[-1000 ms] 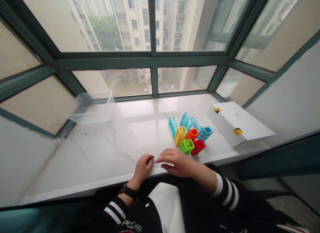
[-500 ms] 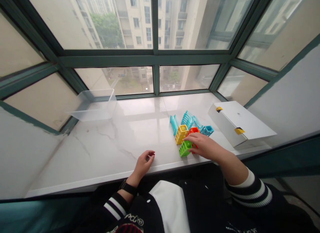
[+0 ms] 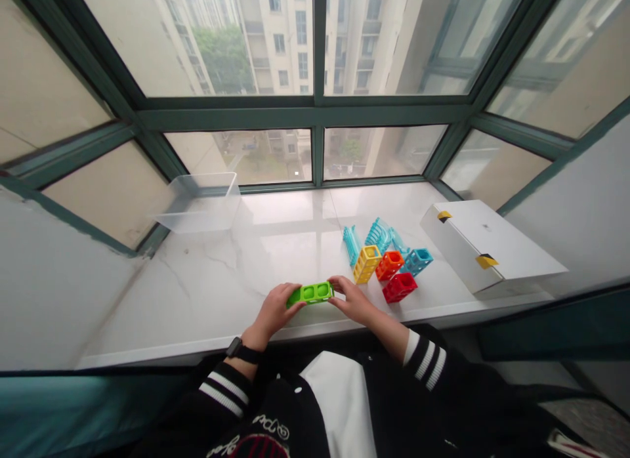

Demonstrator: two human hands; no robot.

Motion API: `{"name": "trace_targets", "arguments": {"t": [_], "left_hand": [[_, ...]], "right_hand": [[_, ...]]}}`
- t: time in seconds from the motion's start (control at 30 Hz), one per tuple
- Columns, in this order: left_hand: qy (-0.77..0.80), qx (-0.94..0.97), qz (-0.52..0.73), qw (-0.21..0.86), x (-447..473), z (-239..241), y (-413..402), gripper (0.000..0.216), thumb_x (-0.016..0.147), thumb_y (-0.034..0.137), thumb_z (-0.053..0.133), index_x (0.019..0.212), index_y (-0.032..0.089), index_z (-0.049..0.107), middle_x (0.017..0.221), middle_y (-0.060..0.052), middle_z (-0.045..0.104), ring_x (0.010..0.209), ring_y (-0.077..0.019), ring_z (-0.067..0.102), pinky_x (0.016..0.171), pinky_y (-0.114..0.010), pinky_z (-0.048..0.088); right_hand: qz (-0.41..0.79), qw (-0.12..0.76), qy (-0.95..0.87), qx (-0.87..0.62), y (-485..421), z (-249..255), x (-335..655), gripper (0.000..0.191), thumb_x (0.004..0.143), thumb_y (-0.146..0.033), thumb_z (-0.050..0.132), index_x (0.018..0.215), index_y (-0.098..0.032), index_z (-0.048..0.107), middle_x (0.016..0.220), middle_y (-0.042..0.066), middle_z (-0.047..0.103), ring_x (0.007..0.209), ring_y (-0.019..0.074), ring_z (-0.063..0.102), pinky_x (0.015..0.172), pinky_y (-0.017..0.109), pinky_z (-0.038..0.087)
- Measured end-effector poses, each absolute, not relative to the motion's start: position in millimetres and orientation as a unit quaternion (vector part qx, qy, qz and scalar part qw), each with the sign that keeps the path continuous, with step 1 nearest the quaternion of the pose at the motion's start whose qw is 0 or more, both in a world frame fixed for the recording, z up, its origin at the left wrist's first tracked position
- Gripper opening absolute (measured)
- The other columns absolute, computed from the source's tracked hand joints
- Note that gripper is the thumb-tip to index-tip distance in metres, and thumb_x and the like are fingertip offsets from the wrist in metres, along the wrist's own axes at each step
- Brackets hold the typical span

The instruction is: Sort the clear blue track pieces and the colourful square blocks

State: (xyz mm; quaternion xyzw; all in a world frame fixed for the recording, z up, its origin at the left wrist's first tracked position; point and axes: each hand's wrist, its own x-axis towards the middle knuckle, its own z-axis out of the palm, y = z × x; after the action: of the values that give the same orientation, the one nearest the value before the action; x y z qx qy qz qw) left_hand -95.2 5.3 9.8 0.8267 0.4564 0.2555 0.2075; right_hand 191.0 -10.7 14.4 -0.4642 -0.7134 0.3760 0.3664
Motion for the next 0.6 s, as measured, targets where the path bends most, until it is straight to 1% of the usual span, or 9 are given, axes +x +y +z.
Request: {"name": "trace_targets", "arguments": {"t": [0.1,0.2,0.37,0.47,0.53,0.6], "left_hand": [[0.465,0.840,0.216,0.176,-95.7,2.4,7.2,0.039,0.094,0.045,0.071,0.128,0.026,0.067,0.117,-0.010,0.073,0.109,-0.0284,0.067,0.099,-0.045,0.053],[0.468,0.846,0.200,0.159,-89.4,2.0,5.3,0.039,0.094,0.045,0.071,0.127,0.025,0.067,0.115,-0.009,0.073,0.106,-0.0287,0.067,0.096,-0.044,0.052],[0.472,0.843,0.203,0.158,-87.7,-0.7,2.7,0.048,0.093,0.042,0.072,0.136,0.023,0.060,0.126,-0.013,0.069,0.114,-0.0314,0.064,0.101,-0.047,0.050],[0.470,0.848,0.181,0.162,-93.2,-6.1,2.0,0.041,0.095,0.037,0.068,0.133,0.024,0.059,0.124,-0.012,0.068,0.112,-0.0300,0.063,0.101,-0.047,0.050],[0.471,0.851,0.171,0.159,-95.0,-9.9,1.2,0.037,0.097,0.034,0.064,0.132,0.025,0.058,0.123,-0.011,0.067,0.112,-0.0292,0.062,0.101,-0.047,0.050],[0.473,0.853,0.164,0.149,-94.6,-13.2,0.3,0.037,0.098,0.031,0.062,0.134,0.025,0.057,0.126,-0.012,0.066,0.115,-0.0295,0.061,0.103,-0.048,0.049]], "right_hand": [[0.310,0.316,-0.763,-0.471,-9.0,3.3,183.3,0.056,0.085,-0.019,0.078,0.136,-0.021,0.057,0.133,0.013,0.063,0.128,0.0284,0.061,0.114,0.050,0.050],[0.260,0.269,-0.804,-0.464,-7.8,7.6,171.9,0.060,0.085,-0.020,0.080,0.141,-0.021,0.057,0.136,0.014,0.063,0.129,0.0297,0.059,0.115,0.049,0.048],[0.218,0.209,-0.832,-0.464,-1.7,6.5,157.3,0.047,0.089,-0.020,0.077,0.134,-0.019,0.064,0.127,0.014,0.067,0.119,0.0294,0.062,0.107,0.046,0.050],[0.213,0.186,-0.834,-0.473,-0.4,4.3,157.9,0.041,0.094,-0.022,0.074,0.134,-0.022,0.066,0.127,0.013,0.068,0.117,0.0283,0.063,0.104,0.043,0.050],[0.208,0.168,-0.831,-0.487,-1.8,5.3,158.9,0.041,0.096,-0.025,0.071,0.137,-0.023,0.064,0.128,0.013,0.068,0.115,0.0282,0.063,0.102,0.041,0.050],[0.199,0.149,-0.827,-0.504,-4.1,7.5,158.7,0.043,0.099,-0.028,0.068,0.141,-0.024,0.062,0.126,0.012,0.070,0.113,0.0283,0.063,0.100,0.040,0.050]]}}
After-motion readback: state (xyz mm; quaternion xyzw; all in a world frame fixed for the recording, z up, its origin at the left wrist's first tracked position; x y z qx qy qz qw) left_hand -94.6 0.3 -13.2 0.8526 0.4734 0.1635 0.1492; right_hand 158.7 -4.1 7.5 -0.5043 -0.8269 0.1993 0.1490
